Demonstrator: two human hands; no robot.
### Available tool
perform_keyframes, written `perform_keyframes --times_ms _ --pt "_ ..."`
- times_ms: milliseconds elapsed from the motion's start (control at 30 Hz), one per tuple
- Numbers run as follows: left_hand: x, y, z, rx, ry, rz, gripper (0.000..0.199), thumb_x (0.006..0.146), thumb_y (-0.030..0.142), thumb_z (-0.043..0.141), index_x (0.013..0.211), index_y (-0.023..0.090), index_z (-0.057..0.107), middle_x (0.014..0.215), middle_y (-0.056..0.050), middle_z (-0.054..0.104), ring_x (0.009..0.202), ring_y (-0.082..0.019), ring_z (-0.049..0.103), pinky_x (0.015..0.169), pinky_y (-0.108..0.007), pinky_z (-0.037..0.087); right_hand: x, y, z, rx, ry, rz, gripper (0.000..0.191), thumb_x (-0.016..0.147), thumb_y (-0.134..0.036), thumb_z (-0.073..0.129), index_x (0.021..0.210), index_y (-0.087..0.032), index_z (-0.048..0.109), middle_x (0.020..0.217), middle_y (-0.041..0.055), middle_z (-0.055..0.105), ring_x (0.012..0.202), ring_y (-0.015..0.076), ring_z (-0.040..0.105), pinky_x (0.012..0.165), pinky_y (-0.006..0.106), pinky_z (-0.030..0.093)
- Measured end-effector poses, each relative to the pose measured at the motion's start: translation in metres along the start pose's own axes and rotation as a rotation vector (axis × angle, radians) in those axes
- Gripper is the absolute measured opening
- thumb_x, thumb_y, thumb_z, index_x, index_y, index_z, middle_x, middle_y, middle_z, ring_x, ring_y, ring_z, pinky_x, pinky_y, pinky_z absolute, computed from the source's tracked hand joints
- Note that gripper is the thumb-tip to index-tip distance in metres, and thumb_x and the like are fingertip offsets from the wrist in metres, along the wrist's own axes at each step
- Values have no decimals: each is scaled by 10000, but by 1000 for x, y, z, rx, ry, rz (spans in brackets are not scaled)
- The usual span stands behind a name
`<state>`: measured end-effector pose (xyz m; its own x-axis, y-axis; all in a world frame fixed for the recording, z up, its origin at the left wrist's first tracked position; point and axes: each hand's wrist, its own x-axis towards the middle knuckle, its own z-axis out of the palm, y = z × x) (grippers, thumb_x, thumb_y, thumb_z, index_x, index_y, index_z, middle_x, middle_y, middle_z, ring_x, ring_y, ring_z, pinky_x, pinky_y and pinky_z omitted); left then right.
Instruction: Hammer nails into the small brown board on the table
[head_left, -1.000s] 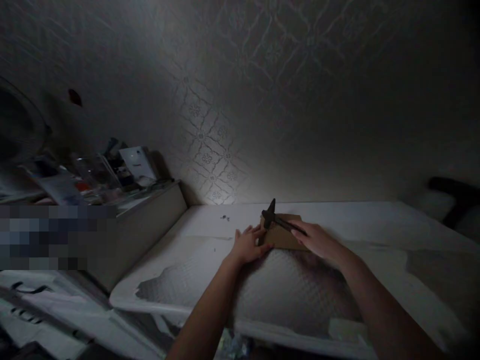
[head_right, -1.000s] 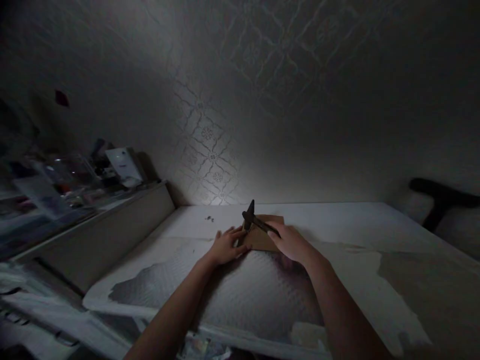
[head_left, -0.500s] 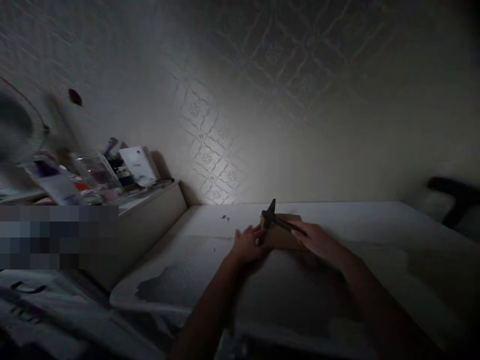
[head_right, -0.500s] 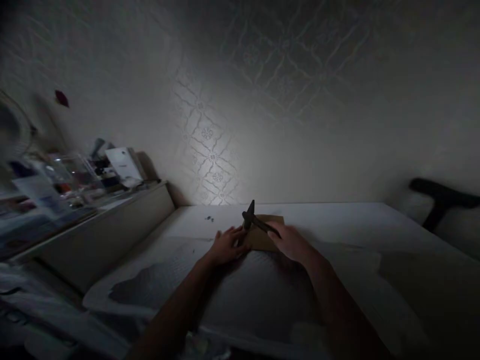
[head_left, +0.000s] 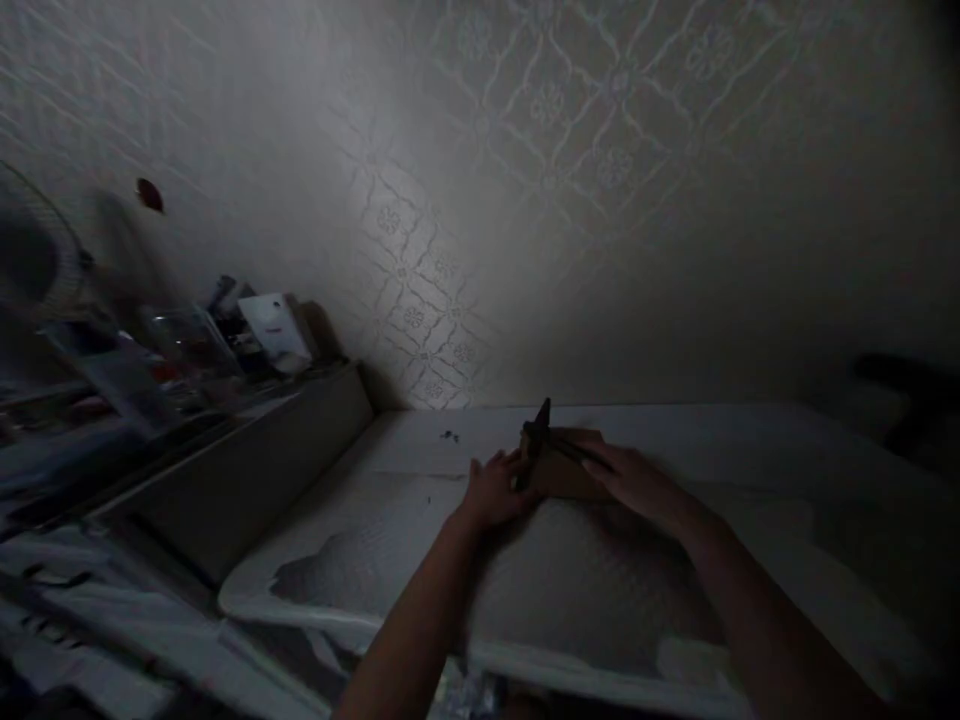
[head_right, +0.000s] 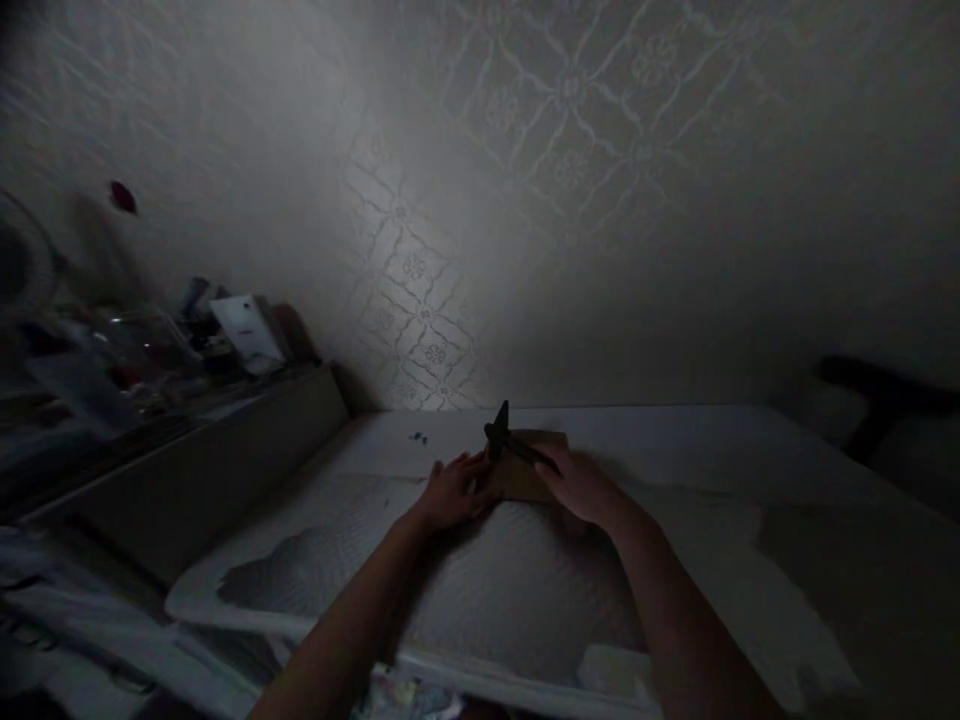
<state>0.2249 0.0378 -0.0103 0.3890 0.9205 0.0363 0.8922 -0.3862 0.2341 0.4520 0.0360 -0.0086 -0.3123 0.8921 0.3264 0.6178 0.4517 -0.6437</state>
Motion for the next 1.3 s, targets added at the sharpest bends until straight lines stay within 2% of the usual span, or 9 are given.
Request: perform_keyframes --times_ms 533,667,867,1133,1300 --pt "0 1 0 -49 -7 -15 609 805 651 401 1330 342 392 1459 -12 308 1345 -303 230 1043 -632 110 0 0 0 8 18 -5 386 848 -260 409 1199 -216 564 1124 72 632 1009 224 587 881 384 442" --pt "1 -1 1 -53 15 -6 599 796 652 417 1309 343 417 1450 -17 326 1340 -311 243 1036 -635 130 0 3 1 0 16 -26 386 848 -267 409 1200 -232 565 1126 62 631 1019 221 581 887 384 442" --pt "0 -1 1 -43 13 1 604 802 651 408 1316 332 412 1456 -17 315 1337 -317 248 1029 -643 144 0 2 1 -7 4 26 400 847 -281 407 1208 -198 560 1134 90 623 1028 237 578 882 390 443" --pt "0 -2 2 -31 18 6 611 803 666 395 1325 349 392 1454 -17 319 1342 -315 239 1029 -646 142 -1 0 0 -13 4 12 399 848 -274 397 1205 -193 559 1109 91 633 987 234 595 865 386 449" --pt "1 -2 2 -25 19 19 600 809 658 389 1315 336 405 1454 -21 320 1336 -319 251 1027 -640 159 0 2 1 -27 15 -5 393 855 -279 392 1203 -203 558 1128 84 627 1029 231 579 882 378 441"
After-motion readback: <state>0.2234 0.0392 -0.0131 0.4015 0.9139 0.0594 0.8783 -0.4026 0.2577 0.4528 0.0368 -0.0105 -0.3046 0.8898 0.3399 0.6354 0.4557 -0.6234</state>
